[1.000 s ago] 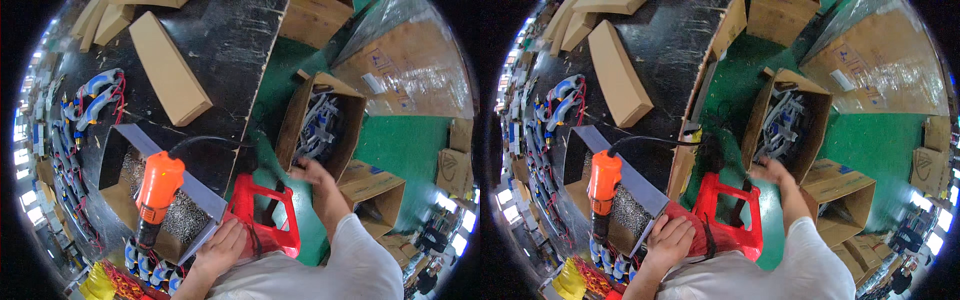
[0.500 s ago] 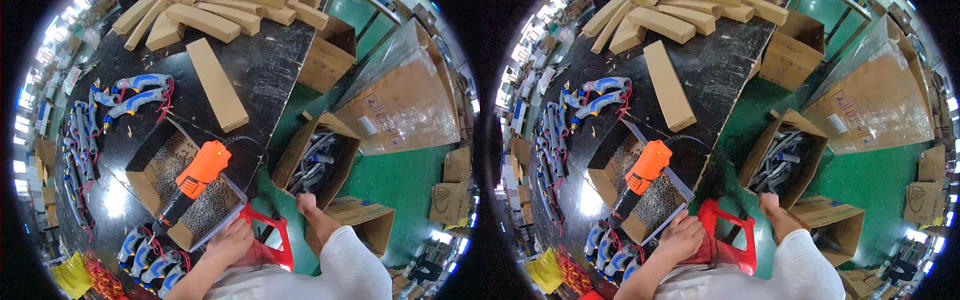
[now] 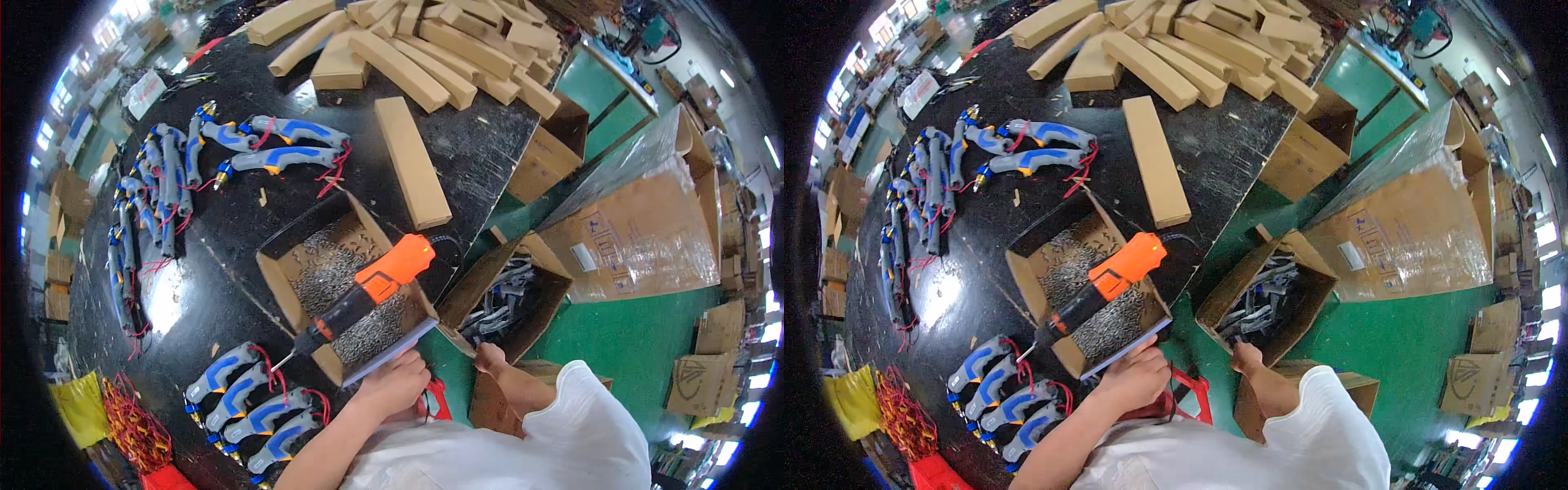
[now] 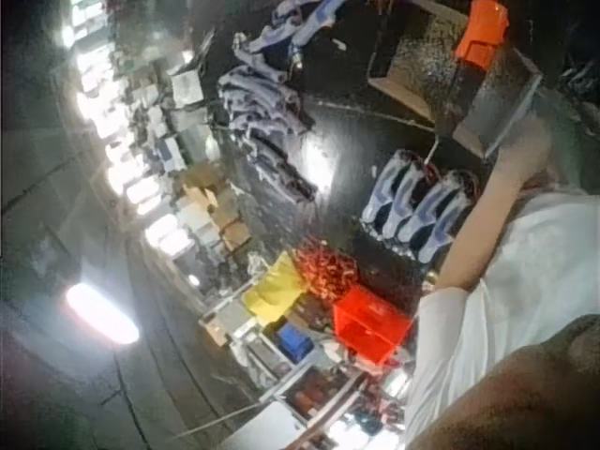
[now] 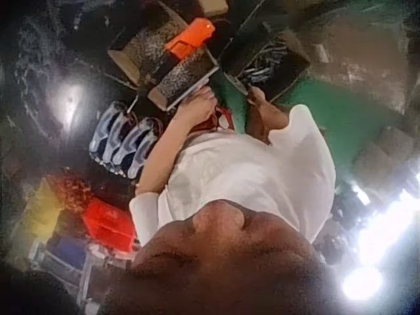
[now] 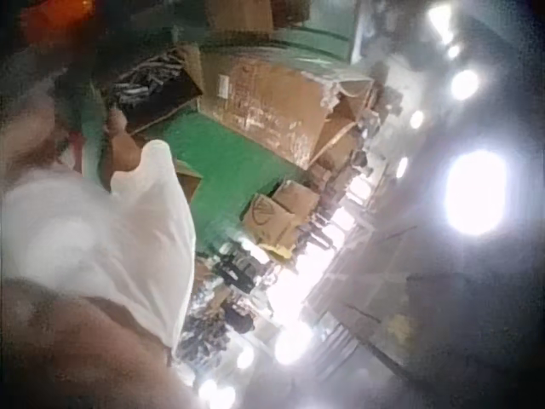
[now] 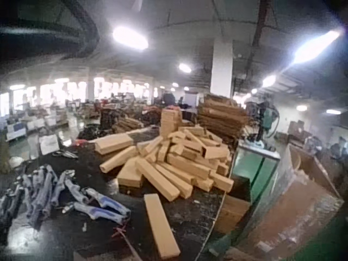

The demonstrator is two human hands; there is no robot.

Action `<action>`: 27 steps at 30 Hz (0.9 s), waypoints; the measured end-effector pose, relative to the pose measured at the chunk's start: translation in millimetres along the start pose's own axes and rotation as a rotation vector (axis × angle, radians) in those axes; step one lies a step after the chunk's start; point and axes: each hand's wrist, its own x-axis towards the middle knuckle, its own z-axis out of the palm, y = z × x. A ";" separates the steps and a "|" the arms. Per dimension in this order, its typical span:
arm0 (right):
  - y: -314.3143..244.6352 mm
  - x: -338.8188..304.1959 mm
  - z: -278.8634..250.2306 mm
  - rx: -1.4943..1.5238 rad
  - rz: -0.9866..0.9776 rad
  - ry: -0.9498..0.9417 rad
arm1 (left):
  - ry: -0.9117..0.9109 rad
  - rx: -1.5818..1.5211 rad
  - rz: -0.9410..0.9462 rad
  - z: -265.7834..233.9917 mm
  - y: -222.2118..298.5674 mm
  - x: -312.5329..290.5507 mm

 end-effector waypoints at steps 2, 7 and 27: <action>-13.4 -11.2 -0.1 0.030 0.082 0.012 | -0.004 -0.034 0.023 -6.0 1.6 0.3; -50.3 -28.9 -9.2 0.363 -0.024 0.251 | 0.211 -0.160 0.124 -46.0 43.6 -31.4; -274.3 -236.1 -200.9 1.750 -0.543 0.518 | 1.097 0.082 -0.716 -76.0 36.5 -368.6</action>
